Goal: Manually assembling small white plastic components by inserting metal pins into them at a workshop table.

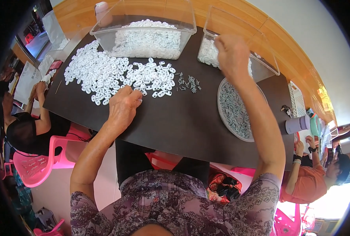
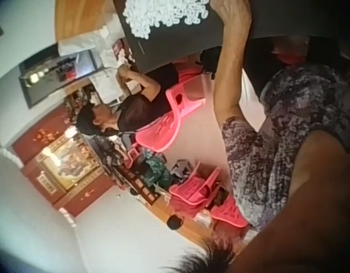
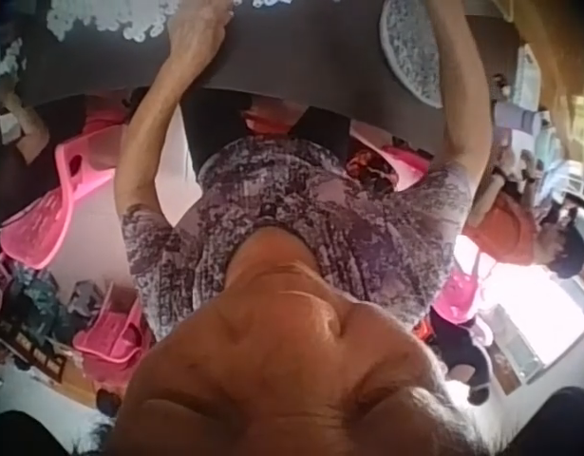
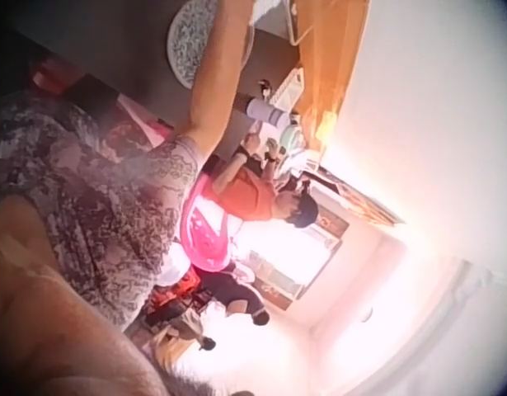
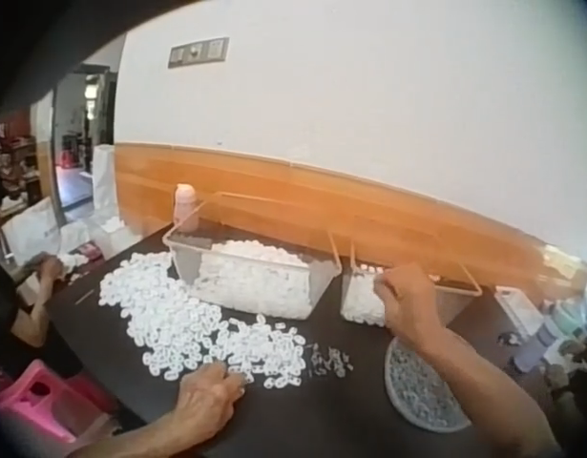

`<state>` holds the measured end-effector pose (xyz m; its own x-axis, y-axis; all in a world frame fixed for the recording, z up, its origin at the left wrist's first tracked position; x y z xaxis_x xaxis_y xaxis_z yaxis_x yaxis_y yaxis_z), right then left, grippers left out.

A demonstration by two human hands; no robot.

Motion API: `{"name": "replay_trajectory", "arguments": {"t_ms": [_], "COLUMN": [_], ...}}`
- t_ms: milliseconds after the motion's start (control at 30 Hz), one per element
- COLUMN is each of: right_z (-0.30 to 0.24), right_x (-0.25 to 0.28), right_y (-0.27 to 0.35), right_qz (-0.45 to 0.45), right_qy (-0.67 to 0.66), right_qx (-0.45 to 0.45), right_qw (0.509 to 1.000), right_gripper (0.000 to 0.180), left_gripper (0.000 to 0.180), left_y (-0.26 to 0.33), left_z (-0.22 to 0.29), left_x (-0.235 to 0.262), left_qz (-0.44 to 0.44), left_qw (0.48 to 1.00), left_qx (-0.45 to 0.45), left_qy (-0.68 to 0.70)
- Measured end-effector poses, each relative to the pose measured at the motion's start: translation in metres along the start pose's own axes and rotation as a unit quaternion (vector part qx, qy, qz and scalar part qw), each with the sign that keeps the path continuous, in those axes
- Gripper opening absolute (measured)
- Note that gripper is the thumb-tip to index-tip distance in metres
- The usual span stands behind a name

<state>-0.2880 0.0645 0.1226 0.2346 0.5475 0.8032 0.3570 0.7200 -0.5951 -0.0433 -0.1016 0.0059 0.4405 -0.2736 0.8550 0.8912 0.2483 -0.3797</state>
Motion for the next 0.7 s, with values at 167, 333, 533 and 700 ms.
{"name": "replay_trajectory", "arguments": {"t_ms": [167, 333, 533, 700], "right_z": [-0.052, -0.072, -0.083, -0.072], "right_x": [-0.011, -0.029, -0.048, -0.052], "right_y": [0.048, 0.083, 0.090, 0.096], "right_qz": [-0.067, -0.152, -0.154, -0.131], "right_qy": [-0.116, -0.225, -0.233, -0.160], "right_qx": [0.076, 0.014, 0.021, 0.000], "right_qw": [0.988, 0.962, 0.960, 0.978], "right_gripper": [0.012, 0.011, 0.011, 0.011], "left_gripper": [0.010, 0.011, 0.007, 0.005], "left_y": [0.013, 0.025, 0.040, 0.047], "left_z": [0.004, 0.016, 0.029, 0.043], "left_x": [0.002, 0.011, 0.017, 0.007], "left_qz": [-0.013, 0.007, -0.038, -0.025], "left_qw": [0.999, 0.991, 0.824, 0.779], "left_qx": [0.004, 0.031, 0.199, 0.199], "left_qy": [0.041, 0.133, 0.530, 0.594]}}
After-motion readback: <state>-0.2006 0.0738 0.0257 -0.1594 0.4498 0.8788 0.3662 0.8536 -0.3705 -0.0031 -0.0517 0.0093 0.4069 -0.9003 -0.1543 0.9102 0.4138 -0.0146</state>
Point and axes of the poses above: each hand's wrist, its own y-axis away from the middle knuckle, its own x-axis out of the back of the hand, z = x × y, the point moved 1 cm from there along -y, towards the middle knuckle, and after that the axes turned 12 degrees about -z, right-handed, at the moved point
